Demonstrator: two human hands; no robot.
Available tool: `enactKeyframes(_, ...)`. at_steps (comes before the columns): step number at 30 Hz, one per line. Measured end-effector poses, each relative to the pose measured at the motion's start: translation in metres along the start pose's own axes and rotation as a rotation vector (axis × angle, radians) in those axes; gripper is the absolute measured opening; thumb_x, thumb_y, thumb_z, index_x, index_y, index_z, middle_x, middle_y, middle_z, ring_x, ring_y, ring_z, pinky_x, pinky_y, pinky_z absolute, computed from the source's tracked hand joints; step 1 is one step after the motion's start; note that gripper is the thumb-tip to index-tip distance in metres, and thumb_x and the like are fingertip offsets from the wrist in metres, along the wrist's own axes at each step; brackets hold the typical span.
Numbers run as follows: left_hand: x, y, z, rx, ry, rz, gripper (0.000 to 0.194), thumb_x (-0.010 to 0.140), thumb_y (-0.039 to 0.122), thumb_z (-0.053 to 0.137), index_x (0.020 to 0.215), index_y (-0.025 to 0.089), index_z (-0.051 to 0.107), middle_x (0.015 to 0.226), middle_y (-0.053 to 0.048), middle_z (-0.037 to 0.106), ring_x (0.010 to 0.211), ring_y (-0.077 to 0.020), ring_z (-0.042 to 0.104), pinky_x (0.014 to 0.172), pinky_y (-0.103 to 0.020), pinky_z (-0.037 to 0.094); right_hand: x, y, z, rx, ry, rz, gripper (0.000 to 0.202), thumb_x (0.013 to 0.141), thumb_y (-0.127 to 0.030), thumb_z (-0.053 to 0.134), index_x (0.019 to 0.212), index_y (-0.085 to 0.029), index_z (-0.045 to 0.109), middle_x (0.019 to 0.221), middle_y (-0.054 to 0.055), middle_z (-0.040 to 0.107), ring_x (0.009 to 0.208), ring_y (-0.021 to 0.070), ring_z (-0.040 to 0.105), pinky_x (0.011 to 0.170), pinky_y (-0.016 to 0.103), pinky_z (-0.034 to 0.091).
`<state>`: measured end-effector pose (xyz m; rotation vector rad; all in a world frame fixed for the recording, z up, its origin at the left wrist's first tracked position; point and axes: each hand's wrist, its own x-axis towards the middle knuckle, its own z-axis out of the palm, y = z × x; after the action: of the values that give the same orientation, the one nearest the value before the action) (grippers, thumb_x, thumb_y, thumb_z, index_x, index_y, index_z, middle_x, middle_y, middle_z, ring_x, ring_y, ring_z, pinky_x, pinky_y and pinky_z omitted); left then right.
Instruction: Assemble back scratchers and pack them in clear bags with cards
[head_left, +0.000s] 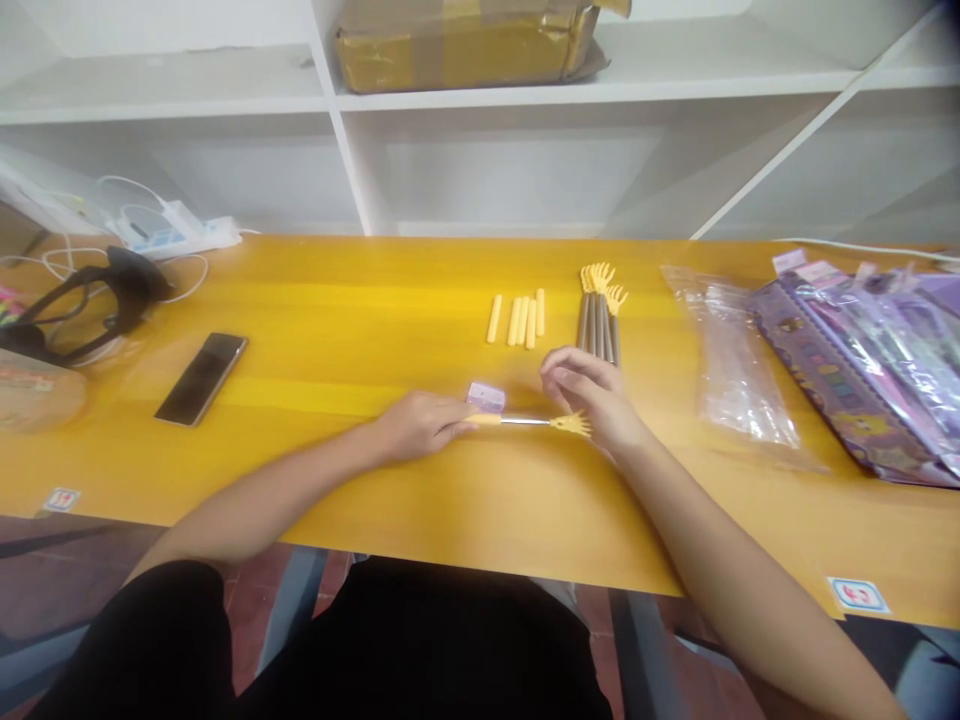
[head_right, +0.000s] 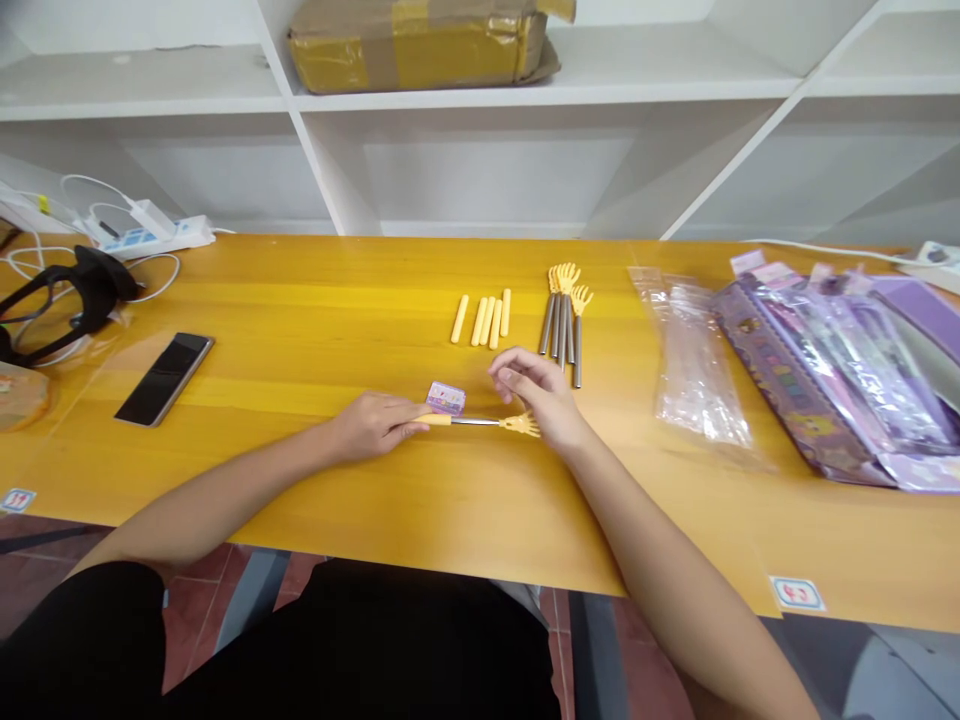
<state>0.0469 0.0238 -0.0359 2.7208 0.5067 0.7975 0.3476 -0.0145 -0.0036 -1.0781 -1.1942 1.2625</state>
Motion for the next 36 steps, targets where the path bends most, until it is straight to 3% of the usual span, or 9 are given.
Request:
enactKeyframes(7,0.000,0.007,0.001,-0.057,-0.023,-0.049,0.036,0.113,0.035,0.055,0.137,0.019,0.076,0.108,-0.009,0.086,0.089,-0.0185,0.082,0.078,-0.027,0.062,-0.004,-0.006,0.006,0.008,0.008,-0.011,0.023,0.090,-0.044,0.081,0.094,-0.023,0.074,0.071,-0.001,0.058,0.065,0.0141,0.051,0.059,0.027,0.038)
enactKeyframes(14,-0.001,-0.012,-0.008,-0.098,-0.060,-0.184,0.041,0.114,0.041,0.051,0.138,0.022,0.077,0.113,-0.010,0.085,0.097,-0.0201,0.082,0.087,-0.029,0.062,0.006,0.002,-0.013,-0.054,0.015,-0.125,0.032,0.099,-0.055,0.066,0.100,-0.024,0.072,0.079,0.002,0.061,0.070,0.0179,0.056,0.065,0.031,0.046)
enactKeyframes(16,-0.001,-0.017,-0.012,-0.094,-0.004,-0.253,0.042,0.113,0.045,0.051,0.134,0.021,0.079,0.114,-0.010,0.085,0.096,-0.0206,0.082,0.087,-0.030,0.062,0.010,0.003,-0.026,-0.234,0.048,-0.265,0.036,0.103,-0.059,0.060,0.109,-0.025,0.071,0.089,0.005,0.063,0.079,0.0203,0.060,0.073,0.034,0.051)
enactKeyframes(19,0.001,-0.022,-0.017,-0.105,0.075,-0.371,0.044,0.112,0.050,0.053,0.127,0.019,0.081,0.109,-0.009,0.086,0.086,-0.0192,0.080,0.082,-0.030,0.061,0.013,0.002,-0.041,-0.671,0.008,-0.464,0.041,0.101,-0.055,0.069,0.131,-0.027,0.068,0.110,0.009,0.064,0.093,0.0233,0.064,0.088,0.040,0.056)
enactKeyframes(23,0.003,-0.023,-0.023,-0.087,0.032,-0.433,0.042,0.113,0.049,0.051,0.122,0.020,0.080,0.104,-0.005,0.084,0.083,-0.0178,0.077,0.078,-0.029,0.058,0.013,0.007,-0.043,-1.014,-0.073,-0.605,0.041,0.108,-0.042,0.061,0.147,-0.027,0.062,0.120,0.011,0.066,0.093,0.0228,0.067,0.090,0.040,0.058)
enactKeyframes(26,0.004,-0.019,-0.027,0.048,-0.020,-0.383,0.040,0.114,0.048,0.050,0.127,0.021,0.076,0.108,-0.006,0.083,0.089,-0.0194,0.077,0.080,-0.030,0.057,0.012,0.013,-0.036,-1.158,-0.071,-0.677,0.032,0.114,-0.034,0.048,0.139,-0.026,0.066,0.118,0.011,0.070,0.097,0.0227,0.071,0.085,0.037,0.058)
enactKeyframes(29,0.005,-0.011,-0.031,0.266,-0.032,-0.248,0.036,0.114,0.045,0.050,0.124,0.021,0.075,0.107,-0.008,0.082,0.092,-0.0205,0.077,0.080,-0.031,0.056,0.009,0.015,-0.029,-1.255,-0.073,-0.723,0.028,0.114,-0.033,0.048,0.129,-0.024,0.071,0.110,0.010,0.073,0.094,0.0218,0.071,0.080,0.035,0.055)
enactKeyframes(33,0.013,0.007,-0.035,0.512,-0.050,-0.045,0.027,0.114,0.030,0.049,0.119,0.019,0.074,0.088,-0.006,0.075,0.076,-0.0188,0.070,0.065,-0.030,0.049,0.004,0.003,-0.018,-1.292,-0.113,-0.772,0.024,0.113,-0.032,0.054,0.124,-0.025,0.074,0.106,0.008,0.073,0.089,0.0209,0.068,0.075,0.034,0.049)
enactKeyframes(36,0.020,0.024,-0.039,0.612,-0.038,0.028,0.026,0.112,0.020,0.046,0.116,0.018,0.072,0.079,-0.004,0.068,0.066,-0.0180,0.062,0.055,-0.032,0.042,-0.001,-0.012,-0.006,-1.358,-0.125,-0.828,0.021,0.112,-0.030,0.055,0.120,-0.025,0.075,0.107,0.009,0.073,0.089,0.0205,0.066,0.075,0.035,0.046)
